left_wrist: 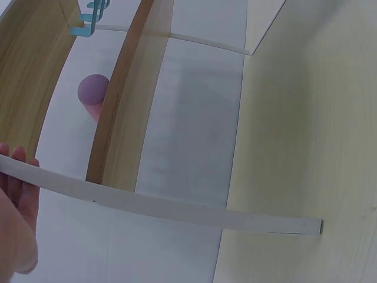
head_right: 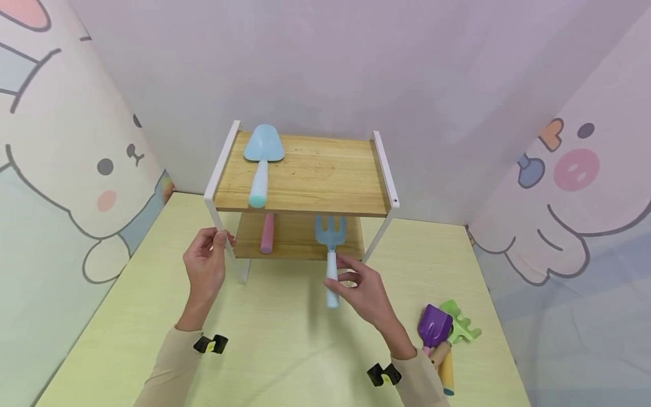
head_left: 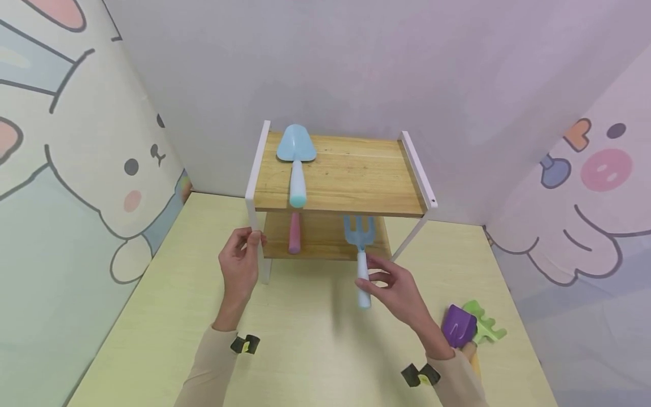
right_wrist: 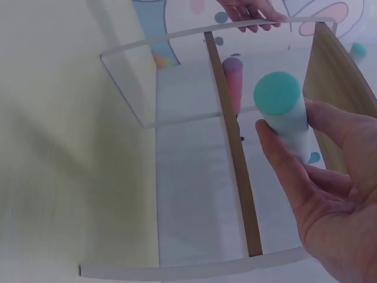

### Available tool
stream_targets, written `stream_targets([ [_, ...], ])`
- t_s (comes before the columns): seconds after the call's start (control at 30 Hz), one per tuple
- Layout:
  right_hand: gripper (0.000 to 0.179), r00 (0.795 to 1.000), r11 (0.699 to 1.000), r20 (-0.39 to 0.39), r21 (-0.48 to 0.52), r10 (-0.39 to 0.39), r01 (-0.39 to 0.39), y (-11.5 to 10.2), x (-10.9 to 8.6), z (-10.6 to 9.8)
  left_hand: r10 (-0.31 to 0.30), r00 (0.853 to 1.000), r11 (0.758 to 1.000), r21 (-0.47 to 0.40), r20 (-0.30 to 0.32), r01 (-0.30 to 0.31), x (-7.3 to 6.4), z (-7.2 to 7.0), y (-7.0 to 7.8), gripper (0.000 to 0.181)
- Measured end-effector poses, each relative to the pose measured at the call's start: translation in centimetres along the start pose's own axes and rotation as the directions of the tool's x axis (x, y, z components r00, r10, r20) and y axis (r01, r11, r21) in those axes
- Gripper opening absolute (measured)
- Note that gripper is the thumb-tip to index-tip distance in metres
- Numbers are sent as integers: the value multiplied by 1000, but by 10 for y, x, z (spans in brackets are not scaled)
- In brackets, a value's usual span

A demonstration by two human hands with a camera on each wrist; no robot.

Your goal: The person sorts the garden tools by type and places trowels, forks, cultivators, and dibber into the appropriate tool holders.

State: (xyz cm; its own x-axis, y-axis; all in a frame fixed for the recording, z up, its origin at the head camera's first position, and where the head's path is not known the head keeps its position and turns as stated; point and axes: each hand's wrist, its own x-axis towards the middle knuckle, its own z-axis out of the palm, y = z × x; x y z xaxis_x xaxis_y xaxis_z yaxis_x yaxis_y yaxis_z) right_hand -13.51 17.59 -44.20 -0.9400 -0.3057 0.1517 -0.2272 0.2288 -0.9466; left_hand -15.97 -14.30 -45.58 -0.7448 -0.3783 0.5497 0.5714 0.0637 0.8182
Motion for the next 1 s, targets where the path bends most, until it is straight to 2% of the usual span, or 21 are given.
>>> stream_targets([
  [0.73,55,1000,1000,-12,5,13,-13,-8,42,8,4,1000,1000,-31,-5,-4,0,1,2,14],
  [1.0,51,999,1000,-33,-2,13,-13,-6,58,14,4,1000,1000,-13,-4,-4,0,0,-1,15],
])
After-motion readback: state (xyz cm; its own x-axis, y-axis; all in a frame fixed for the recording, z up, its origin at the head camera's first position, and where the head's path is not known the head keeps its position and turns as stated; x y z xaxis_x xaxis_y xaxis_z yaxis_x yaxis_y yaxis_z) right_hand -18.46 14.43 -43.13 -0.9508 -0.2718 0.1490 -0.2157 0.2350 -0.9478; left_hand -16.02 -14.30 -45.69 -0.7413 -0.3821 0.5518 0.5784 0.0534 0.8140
